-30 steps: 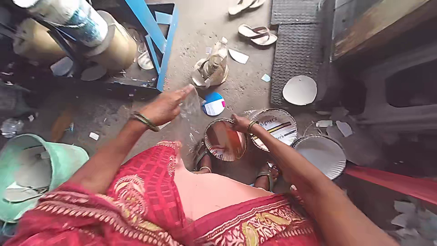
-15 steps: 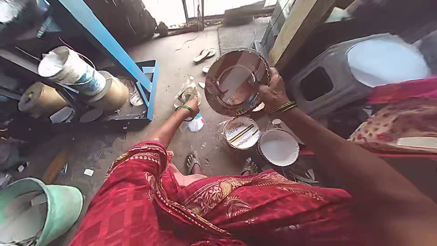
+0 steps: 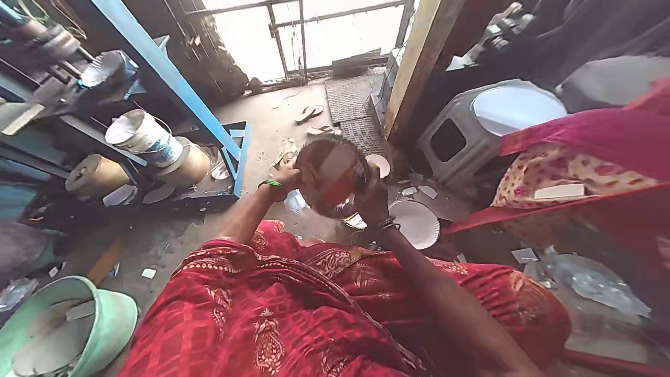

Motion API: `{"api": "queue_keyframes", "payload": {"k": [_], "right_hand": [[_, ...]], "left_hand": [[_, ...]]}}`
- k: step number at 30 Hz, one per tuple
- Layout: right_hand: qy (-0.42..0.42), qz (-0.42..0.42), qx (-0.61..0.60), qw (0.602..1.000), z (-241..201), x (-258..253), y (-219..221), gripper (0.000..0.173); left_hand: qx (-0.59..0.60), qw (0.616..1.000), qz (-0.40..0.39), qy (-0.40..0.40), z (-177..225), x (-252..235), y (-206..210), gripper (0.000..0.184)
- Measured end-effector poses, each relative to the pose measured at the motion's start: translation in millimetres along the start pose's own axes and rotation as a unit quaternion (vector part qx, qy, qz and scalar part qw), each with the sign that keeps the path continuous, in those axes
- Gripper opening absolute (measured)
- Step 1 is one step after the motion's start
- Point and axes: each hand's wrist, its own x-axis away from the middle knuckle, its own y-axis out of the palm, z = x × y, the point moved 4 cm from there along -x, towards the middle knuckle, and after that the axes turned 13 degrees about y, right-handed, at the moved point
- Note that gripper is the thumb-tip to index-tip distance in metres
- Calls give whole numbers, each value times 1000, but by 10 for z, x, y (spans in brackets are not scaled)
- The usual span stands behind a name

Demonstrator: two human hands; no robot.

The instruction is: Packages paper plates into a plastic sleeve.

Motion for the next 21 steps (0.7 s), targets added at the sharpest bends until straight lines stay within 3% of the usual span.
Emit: {"api": "queue_keyframes", "payload": {"k": [5, 8, 12, 14, 17, 19, 21], "right_hand": [[4, -162, 24, 986, 202, 580, 198, 49], [-32, -231, 55, 971, 247, 755, 373, 46], [-62, -264, 99, 957, 93, 870, 444, 54], [-52, -262, 87, 960, 24, 852, 461, 65], [-20, -275, 50, 960, -165, 855, 359, 96], [-32, -282, 76, 956, -325, 884, 278, 106], [-67, -286, 87, 952, -389, 882, 264, 103]], "left_hand": [[-145, 988, -47, 21, -244, 478, -34, 67], [-307, 941, -136, 49, -132, 844, 4, 64], [-383, 889, -180, 175, 170, 1287, 206, 56], [-391, 868, -192, 239, 266, 1389, 341, 57], [-383, 851, -200, 300, 388, 1489, 504, 57], [-378, 846, -199, 319, 440, 1517, 531, 51], [-379, 845, -186, 329, 459, 1533, 520, 46]]}}
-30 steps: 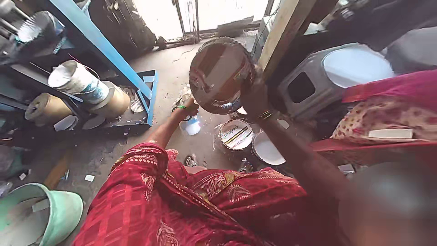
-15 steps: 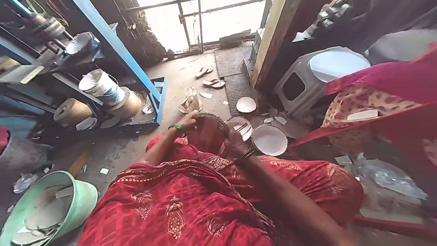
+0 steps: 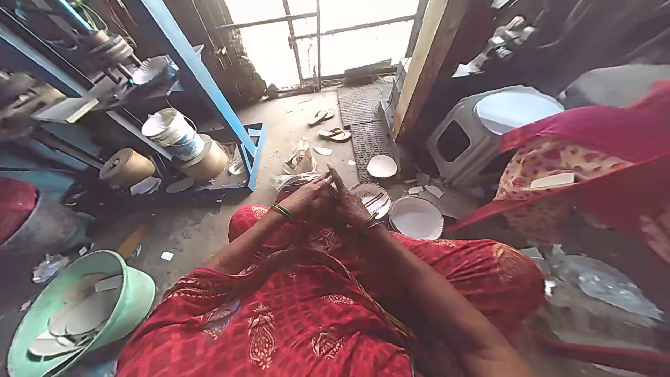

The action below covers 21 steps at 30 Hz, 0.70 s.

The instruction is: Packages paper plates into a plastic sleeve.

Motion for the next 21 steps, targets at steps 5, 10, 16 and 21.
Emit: {"api": "queue_keyframes", "payload": {"k": [5, 10, 16, 21], "right_hand": [[-38, 13, -27, 999, 154, -175, 62, 86], [-73, 80, -40, 993, 178, -54, 19, 83], [-61, 99, -24, 993, 230, -32, -124, 51], [-66, 104, 14, 992, 268, -37, -132, 39]], "left_hand": [[-76, 996, 32, -20, -45, 31, 96, 43], [-46, 994, 85, -42, 32, -20, 100, 28], [-52, 990, 133, -13, 182, 33, 30, 34], [43, 991, 119, -40, 151, 93, 11, 32]]}}
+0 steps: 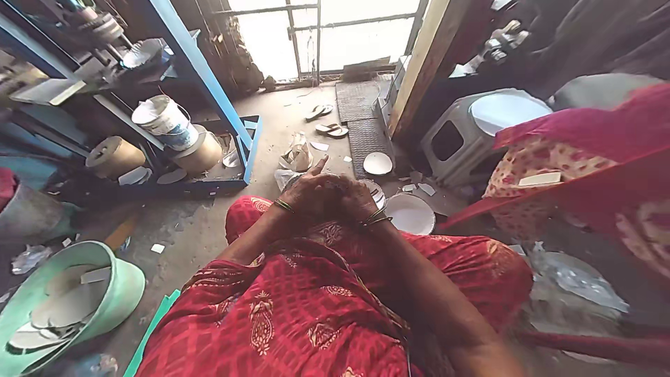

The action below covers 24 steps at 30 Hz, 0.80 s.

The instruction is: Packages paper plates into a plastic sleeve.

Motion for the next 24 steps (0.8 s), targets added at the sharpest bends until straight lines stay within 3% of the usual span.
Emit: {"api": "queue_keyframes", "payload": {"k": [4, 7, 9, 11, 12, 14, 16, 18, 22, 24], "right_hand": [[-11, 29, -2, 1000, -3, -45, -122, 28], [12, 53, -24, 998, 18, -199, -366, 23], [57, 76, -47, 994, 104, -445, -534, 26], [70, 101, -61, 990, 141, -541, -687, 23], [75, 109, -71, 989, 145, -568, -749, 24], [81, 115, -107, 984, 190, -638, -796, 22], [96, 122, -159, 975, 271, -708, -791, 26], [121, 135, -206, 962, 305, -741, -772, 26], [174, 170, -254, 936, 282, -725, -648, 27], [188, 170, -263, 931, 249, -643, -544, 35]], "left_hand": [[11, 995, 21, 94, -279, -153, 44, 33], [-14, 983, 125, 134, -398, -181, -198, 34], [27, 965, 242, 100, -493, -85, -416, 35], [65, 932, 356, 5, -656, 53, -497, 35], [67, 924, 372, -59, -725, 113, -480, 37], [74, 931, 331, -139, -826, 199, -306, 55], [97, 934, 299, -170, -791, 262, -48, 79], [146, 920, 306, -195, -778, 295, 170, 92], [351, 843, 353, -205, -736, 231, 382, 88], [355, 822, 392, -212, -745, 204, 368, 72]]}}
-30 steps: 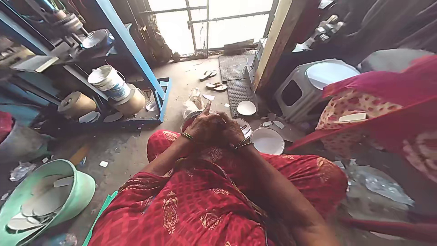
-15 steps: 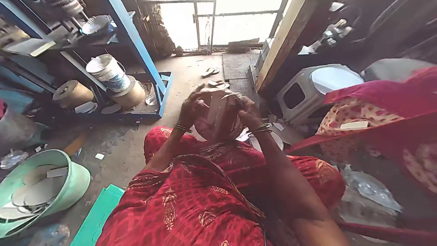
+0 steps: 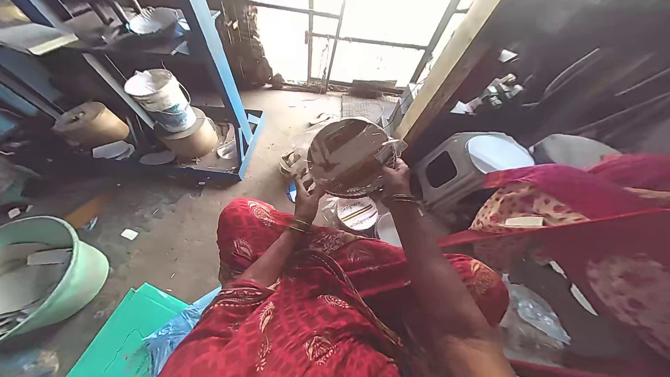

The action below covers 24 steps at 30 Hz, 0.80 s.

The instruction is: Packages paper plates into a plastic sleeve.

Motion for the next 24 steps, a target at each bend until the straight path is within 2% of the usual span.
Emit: {"api": "queue_keyframes", "payload": {"k": [3, 6, 8, 11, 14, 16, 17, 18, 20, 21, 23, 24], "right_hand": [[8, 31, 9, 999, 24, 47, 89, 42], [21, 65, 24, 997, -108, 76, 160, 43], [28, 83, 40, 995, -153, 158, 158, 44], [41, 111, 48, 992, -77, 187, 128, 45], [115, 137, 24, 984, 37, 171, 142, 47], [186, 142, -1, 972, 41, 162, 202, 59], [207, 121, -14, 971, 73, 165, 238, 65], [221, 81, -30, 971, 133, 200, 269, 66], [235, -61, -69, 968, 332, 329, 316, 65], [238, -153, -71, 956, 439, 363, 312, 72], [214, -283, -1, 935, 538, 417, 259, 82], [192, -318, 39, 928, 559, 435, 216, 79]], "left_hand": [[-36, 997, 60, 21, -67, -103, -56, 49], [-76, 995, 70, 9, -131, -147, -83, 42], [-124, 991, 44, 11, -139, -155, -42, 41], [-193, 978, -45, 70, -88, -63, 65, 33], [-204, 943, -211, 158, -16, 257, 336, 29], [-184, 915, -280, 223, 38, 407, 524, 30], [-151, 925, -280, 207, 48, 399, 558, 30], [-100, 950, -255, 151, 33, 336, 542, 29], [-1, 988, -154, 15, 19, 130, 392, 28], [34, 993, -106, -32, 32, 17, 276, 30], [76, 994, -33, -64, 59, -195, 70, 27], [78, 994, -10, -74, 26, -265, -37, 27]]}}
